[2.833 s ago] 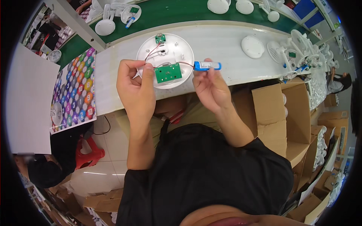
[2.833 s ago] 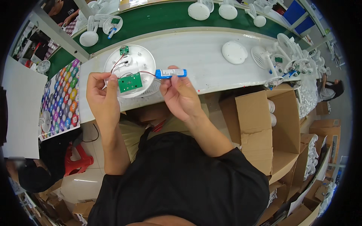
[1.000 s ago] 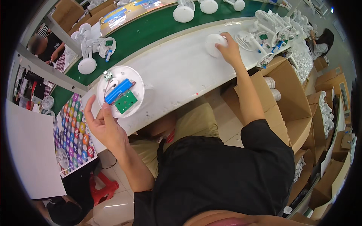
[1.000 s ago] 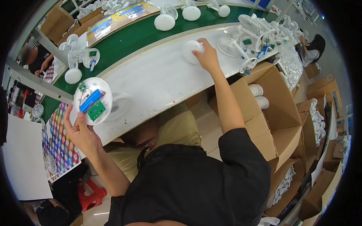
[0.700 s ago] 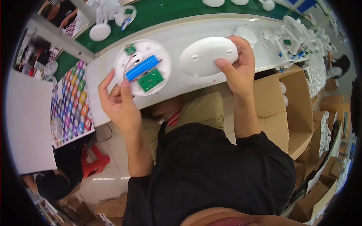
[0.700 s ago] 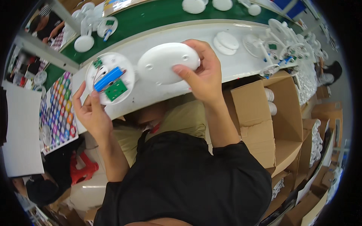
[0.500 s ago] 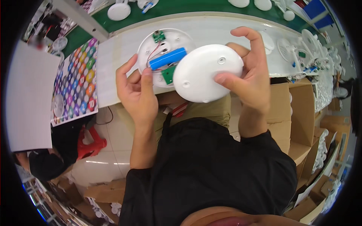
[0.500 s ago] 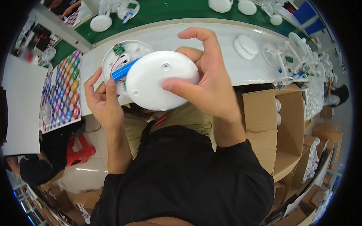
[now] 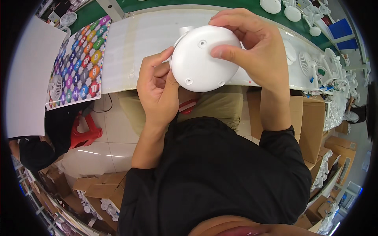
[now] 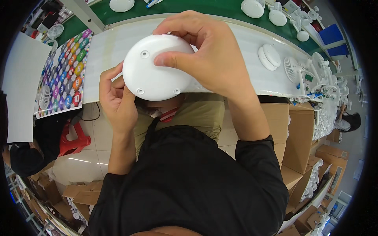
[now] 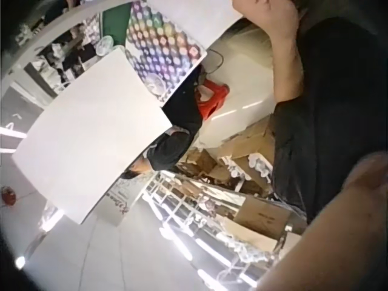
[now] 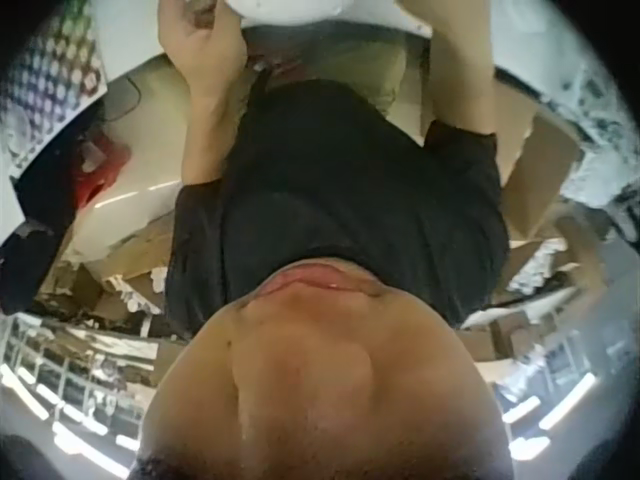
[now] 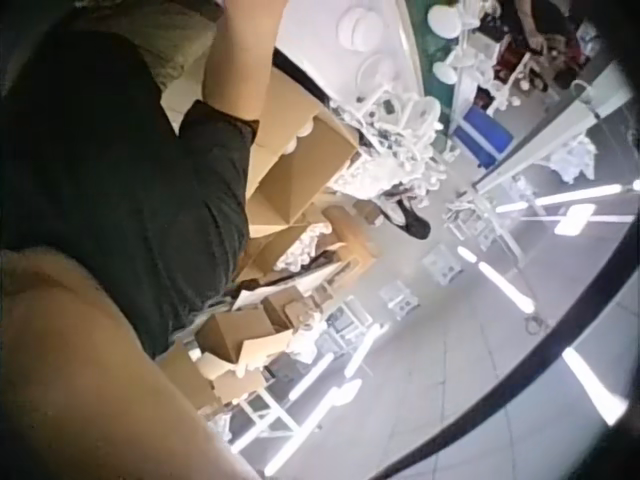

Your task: Assembling small portable fans by connecting components and housing parts on a production line.

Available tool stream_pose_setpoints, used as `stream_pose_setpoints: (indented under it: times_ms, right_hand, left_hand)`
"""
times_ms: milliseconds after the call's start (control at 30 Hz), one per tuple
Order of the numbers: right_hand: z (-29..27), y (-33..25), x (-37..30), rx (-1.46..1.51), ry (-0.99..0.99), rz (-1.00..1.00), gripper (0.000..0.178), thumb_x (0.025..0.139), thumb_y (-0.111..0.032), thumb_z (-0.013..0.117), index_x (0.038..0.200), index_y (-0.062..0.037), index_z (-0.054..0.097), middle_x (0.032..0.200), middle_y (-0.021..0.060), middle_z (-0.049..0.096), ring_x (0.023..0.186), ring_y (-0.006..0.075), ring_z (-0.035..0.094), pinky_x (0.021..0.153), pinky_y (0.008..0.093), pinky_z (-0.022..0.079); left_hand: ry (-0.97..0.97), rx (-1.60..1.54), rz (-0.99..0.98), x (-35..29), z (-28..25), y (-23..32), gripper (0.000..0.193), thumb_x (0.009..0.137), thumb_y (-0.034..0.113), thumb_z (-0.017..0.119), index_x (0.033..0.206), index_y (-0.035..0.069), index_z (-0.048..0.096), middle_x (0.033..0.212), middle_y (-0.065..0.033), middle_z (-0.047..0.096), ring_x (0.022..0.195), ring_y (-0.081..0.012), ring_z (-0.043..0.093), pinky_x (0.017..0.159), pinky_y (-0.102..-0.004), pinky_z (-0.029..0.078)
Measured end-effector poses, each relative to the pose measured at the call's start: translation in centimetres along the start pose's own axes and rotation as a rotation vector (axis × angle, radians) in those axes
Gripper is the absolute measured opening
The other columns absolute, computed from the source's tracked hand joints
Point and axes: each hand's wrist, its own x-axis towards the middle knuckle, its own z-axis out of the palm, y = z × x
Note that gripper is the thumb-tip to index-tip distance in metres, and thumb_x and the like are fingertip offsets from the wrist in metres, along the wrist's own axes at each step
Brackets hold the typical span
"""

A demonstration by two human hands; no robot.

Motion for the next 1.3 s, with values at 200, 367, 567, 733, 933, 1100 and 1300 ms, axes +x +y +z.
stream_pose_setpoints:
  times_ms: [200, 367, 567, 733, 933, 1100, 1300]
  right_hand:
    - [0.5, 1.0, 0.3, -0.177, -0.038, -0.117, 0.028, 0.067, -0.004, 0.076, 0.094, 0.0009, 0.071, 0.099, 0.0075, 0.065, 0.084, 0.0195, 0.061, 0.079, 0.0279, 0.050]
    - [0.7, 0.9, -0.7, -0.187, -0.168, 0.011, 0.047, 0.067, 0.000, 0.076, 0.112, 0.0005, 0.064, 0.109, 0.0104, 0.065, 0.090, 0.0180, 0.061, 0.081, 0.0250, 0.050]
    - [3.3, 2.0, -3.3, -0.100, 0.124, 0.054, 0.044, 0.073, -0.003, 0.068, 0.117, 0.0004, 0.061, 0.109, 0.0114, 0.063, 0.091, 0.0191, 0.059, 0.081, 0.0270, 0.049]
    - [4.7, 3.5, -4.6, 0.073, 0.126, -0.058, 0.040, 0.078, -0.005, 0.063, 0.117, 0.0011, 0.059, 0.112, 0.0157, 0.061, 0.092, 0.0248, 0.060, 0.083, 0.0309, 0.050]
    - [4.9, 4.4, -5.1, 0.070, 0.026, -0.195, 0.036, 0.080, -0.008, 0.063, 0.115, 0.0011, 0.059, 0.115, 0.0203, 0.060, 0.093, 0.0285, 0.062, 0.082, 0.0333, 0.051]
    - [4.8, 4.5, -5.5, 0.065, -0.043, -0.215, 0.036, 0.082, -0.013, 0.066, 0.115, 0.0010, 0.059, 0.115, 0.0221, 0.060, 0.092, 0.0291, 0.064, 0.079, 0.0332, 0.052]
    - [5.3, 4.9, -5.2, 0.113, -0.056, -0.262, 0.036, 0.083, -0.014, 0.068, 0.115, 0.0010, 0.060, 0.113, 0.0222, 0.061, 0.089, 0.0294, 0.065, 0.074, 0.0317, 0.054]
  left_hand:
    - [0.095, -0.083, 0.045, 0.1, 0.2, -0.9, 0.038, 0.091, 0.000, 0.057, 0.127, -0.003, 0.047, 0.112, -0.0203, 0.063, 0.080, -0.0176, 0.064, 0.068, -0.0204, 0.050]
    - [0.031, -0.007, -0.201, -1.5, 0.0, 1.2, 0.039, 0.092, 0.005, 0.056, 0.129, -0.003, 0.045, 0.110, -0.0205, 0.062, 0.087, -0.0188, 0.062, 0.074, -0.0238, 0.051]
    - [0.092, 0.198, -0.188, -2.7, 0.4, 0.8, 0.042, 0.094, 0.011, 0.049, 0.132, 0.000, 0.037, 0.119, -0.0232, 0.055, 0.102, -0.0210, 0.056, 0.091, -0.0285, 0.044]
    - [0.188, 0.096, -0.061, -3.5, 1.0, -0.3, 0.051, 0.092, 0.008, 0.049, 0.136, 0.002, 0.026, 0.132, -0.0262, 0.044, 0.112, -0.0254, 0.051, 0.096, -0.0334, 0.043]
    - [0.104, -0.038, -0.176, -4.3, 0.8, 1.2, 0.069, 0.083, 0.001, 0.056, 0.135, 0.005, 0.010, 0.137, -0.0303, 0.034, 0.115, -0.0341, 0.049, 0.096, -0.0409, 0.045]
    - [-0.014, 0.065, -0.270, -5.0, 0.2, 2.6, 0.082, 0.079, 0.002, 0.055, 0.139, 0.011, 0.000, 0.142, -0.0287, 0.031, 0.125, -0.0357, 0.040, 0.104, -0.0434, 0.036]
    - [0.031, -0.078, -0.295, -5.5, 0.1, 3.0, 0.085, 0.080, 0.005, 0.052, 0.145, 0.010, -0.003, 0.144, -0.0251, 0.031, 0.129, -0.0334, 0.036, 0.108, -0.0412, 0.029]
